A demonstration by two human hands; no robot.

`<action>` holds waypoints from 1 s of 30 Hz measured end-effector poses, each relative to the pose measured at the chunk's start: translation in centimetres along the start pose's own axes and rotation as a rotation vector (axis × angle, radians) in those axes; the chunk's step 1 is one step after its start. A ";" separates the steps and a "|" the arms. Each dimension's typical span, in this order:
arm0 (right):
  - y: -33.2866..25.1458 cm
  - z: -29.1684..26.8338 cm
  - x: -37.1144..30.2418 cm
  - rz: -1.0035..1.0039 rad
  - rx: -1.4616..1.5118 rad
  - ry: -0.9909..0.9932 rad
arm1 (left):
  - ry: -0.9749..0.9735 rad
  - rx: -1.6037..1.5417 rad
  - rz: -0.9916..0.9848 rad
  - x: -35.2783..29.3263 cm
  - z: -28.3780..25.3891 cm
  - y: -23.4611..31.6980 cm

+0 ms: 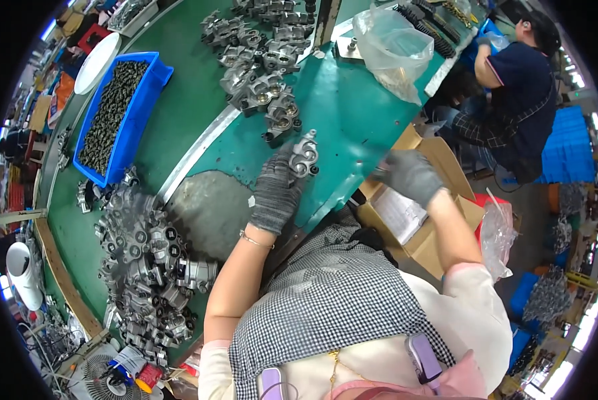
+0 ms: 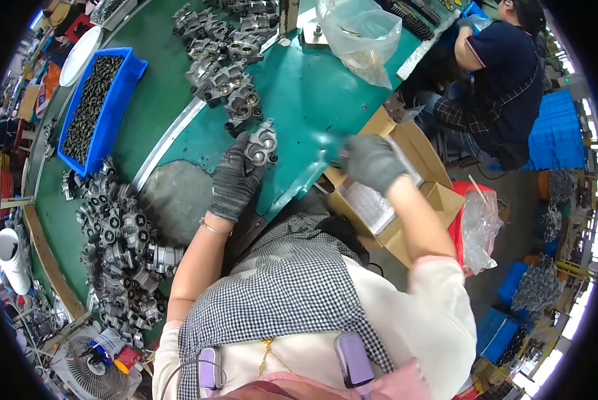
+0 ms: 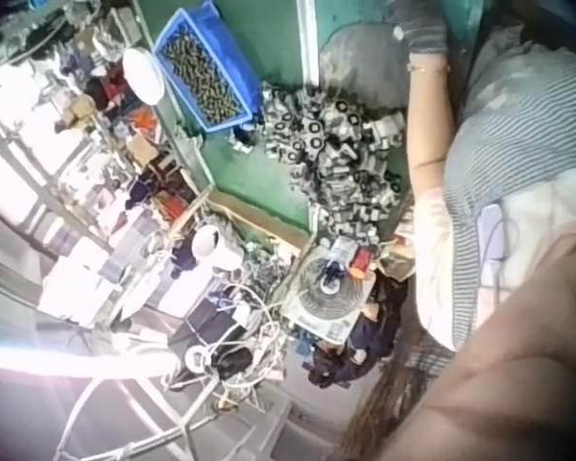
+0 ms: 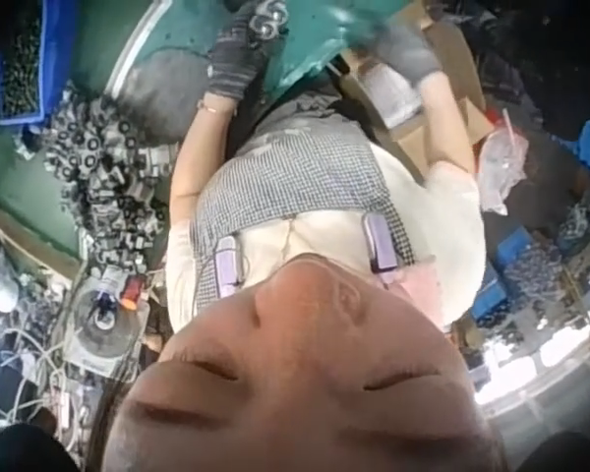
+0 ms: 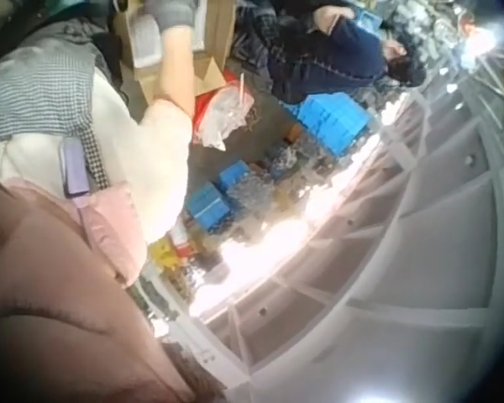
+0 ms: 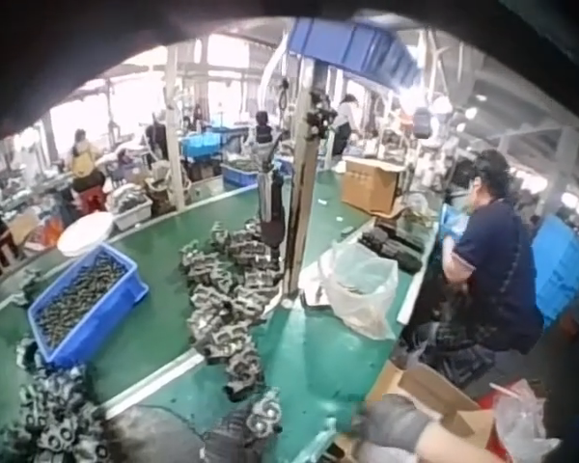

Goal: Assembling and inspecting small metal components on a factory production line.

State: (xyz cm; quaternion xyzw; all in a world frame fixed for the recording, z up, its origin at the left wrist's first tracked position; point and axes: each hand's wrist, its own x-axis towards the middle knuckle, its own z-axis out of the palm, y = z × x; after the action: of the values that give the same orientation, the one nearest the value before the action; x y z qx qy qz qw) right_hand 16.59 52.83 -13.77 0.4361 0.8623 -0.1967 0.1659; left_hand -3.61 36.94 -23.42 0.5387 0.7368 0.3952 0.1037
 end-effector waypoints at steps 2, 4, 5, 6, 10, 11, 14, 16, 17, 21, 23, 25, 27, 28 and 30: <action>-3.9 0.3 2.5 -0.112 0.013 0.013 | -0.005 -0.018 0.028 0.6 0.4 0.1; -7.0 1.4 5.2 -0.217 -0.058 0.011 | 0.012 0.048 0.055 0.8 1.0 -0.3; -8.3 1.6 6.1 -0.207 -0.015 0.002 | 0.018 0.081 0.068 0.9 1.1 -0.4; -9.2 1.7 6.7 -0.200 0.030 -0.015 | 0.025 0.085 0.061 0.9 0.9 -0.5; -10.8 0.8 6.5 -0.237 -0.077 0.004 | 0.058 0.056 0.065 0.9 0.5 -0.8; -10.9 0.9 6.7 -0.242 -0.084 -0.002 | 0.097 0.051 0.095 0.9 0.8 -0.7; -10.4 1.3 7.2 -0.300 -0.086 0.047 | 0.178 0.039 0.150 0.9 1.0 -0.8; -10.0 0.3 7.4 -0.316 -0.002 0.013 | 0.165 0.083 0.206 1.1 0.9 -0.9; -9.7 -0.4 7.6 -0.328 0.087 -0.018 | 0.159 0.107 0.234 1.2 0.7 -1.0; -8.1 -0.1 9.7 -0.358 0.287 -0.004 | 0.039 0.238 0.221 1.7 0.8 -0.7; -7.4 0.2 10.3 -0.364 0.344 0.019 | 0.027 0.219 0.218 2.0 0.3 -0.4; -7.3 0.3 10.6 -0.366 0.331 -0.010 | 0.009 0.189 0.204 2.2 -0.3 -0.3; -6.9 0.0 10.7 -0.369 0.323 -0.028 | 0.004 0.211 0.186 2.1 -0.4 -0.6; -6.6 -0.6 10.6 -0.324 0.350 0.011 | -0.002 0.234 0.172 2.0 -0.5 -0.8; -6.2 -1.4 10.2 -0.229 0.410 0.093 | -0.012 0.257 0.162 1.9 -0.6 -0.8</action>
State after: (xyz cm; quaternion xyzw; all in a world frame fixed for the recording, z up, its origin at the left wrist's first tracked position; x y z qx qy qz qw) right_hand 5.60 57.13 -16.05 0.3688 0.8549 -0.3648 0.0105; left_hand -5.32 38.28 -23.07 0.6077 0.7346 0.3017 0.0061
